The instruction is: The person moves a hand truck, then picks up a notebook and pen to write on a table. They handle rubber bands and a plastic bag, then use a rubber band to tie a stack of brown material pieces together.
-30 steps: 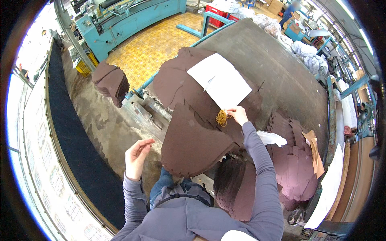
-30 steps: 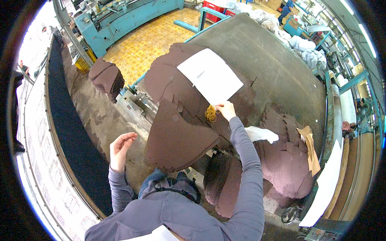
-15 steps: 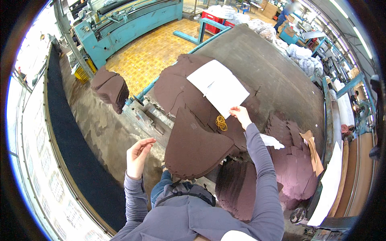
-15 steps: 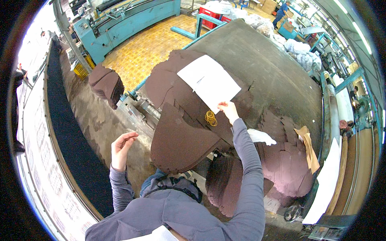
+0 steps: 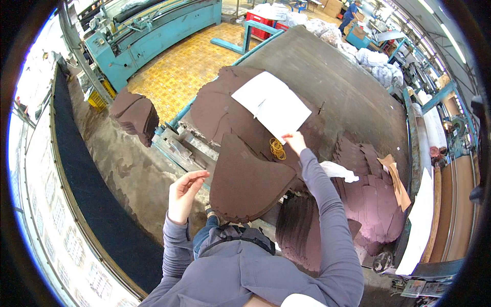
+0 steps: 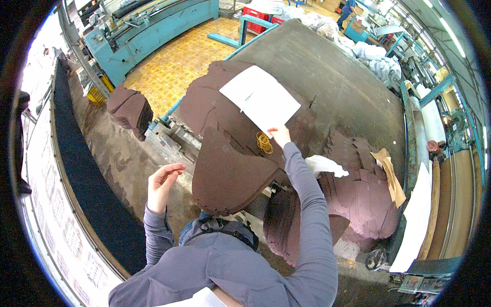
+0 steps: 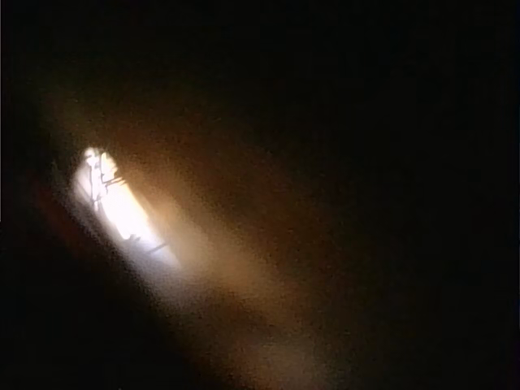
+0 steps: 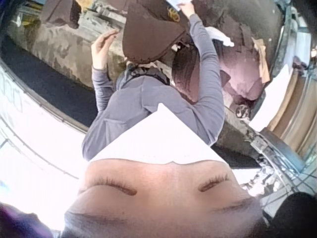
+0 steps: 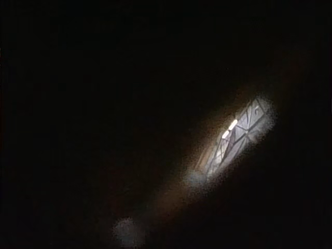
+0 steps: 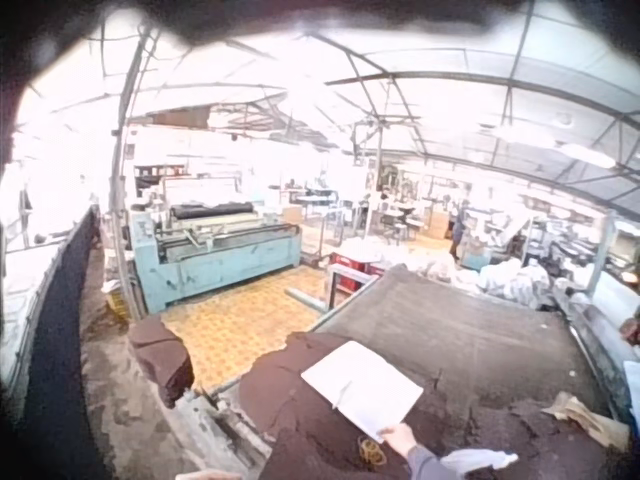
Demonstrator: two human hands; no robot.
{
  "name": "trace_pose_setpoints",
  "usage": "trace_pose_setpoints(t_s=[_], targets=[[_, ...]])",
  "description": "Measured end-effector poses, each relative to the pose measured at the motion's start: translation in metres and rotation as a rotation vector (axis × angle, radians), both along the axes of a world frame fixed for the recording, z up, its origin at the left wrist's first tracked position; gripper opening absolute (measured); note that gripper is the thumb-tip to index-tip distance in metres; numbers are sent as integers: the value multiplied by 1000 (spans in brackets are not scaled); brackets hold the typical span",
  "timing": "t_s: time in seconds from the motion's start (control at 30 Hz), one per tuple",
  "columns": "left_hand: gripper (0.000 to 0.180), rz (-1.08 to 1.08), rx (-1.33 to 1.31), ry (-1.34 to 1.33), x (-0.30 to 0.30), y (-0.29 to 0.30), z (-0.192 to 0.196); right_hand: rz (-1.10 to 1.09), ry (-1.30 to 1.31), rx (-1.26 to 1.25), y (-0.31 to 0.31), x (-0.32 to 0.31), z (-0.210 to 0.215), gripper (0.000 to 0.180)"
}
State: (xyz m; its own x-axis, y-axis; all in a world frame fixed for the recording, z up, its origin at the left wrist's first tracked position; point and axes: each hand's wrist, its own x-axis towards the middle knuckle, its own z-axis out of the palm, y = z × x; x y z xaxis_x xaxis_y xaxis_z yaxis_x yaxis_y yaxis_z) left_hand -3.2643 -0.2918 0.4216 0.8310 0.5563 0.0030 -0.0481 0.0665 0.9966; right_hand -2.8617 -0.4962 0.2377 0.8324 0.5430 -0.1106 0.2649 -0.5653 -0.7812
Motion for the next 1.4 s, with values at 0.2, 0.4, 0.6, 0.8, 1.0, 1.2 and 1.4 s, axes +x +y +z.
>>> trace_pose_setpoints(t_s=[0.2,0.4,0.6,0.8,1.0,1.2,1.4], targets=[[20,102,41,61,-21,11,-1,298,-523,-460,9,-29,-33,20],[20,188,51,46,-39,24,-11,203,-410,-390,15,-27,-10,16],[20,204,16,45,-46,27,-14,34,-11,-110,4,-7,-10,19],[20,195,17,41,-43,28,-16,-45,297,221,-1,-1,-4,15],[20,168,15,27,-34,26,-16,-120,359,405,12,-9,34,19],[20,87,8,13,-19,19,-14,-37,187,259,2,10,16,23],[20,128,1,21,-24,20,-18,-124,54,275,3,8,21,26]])
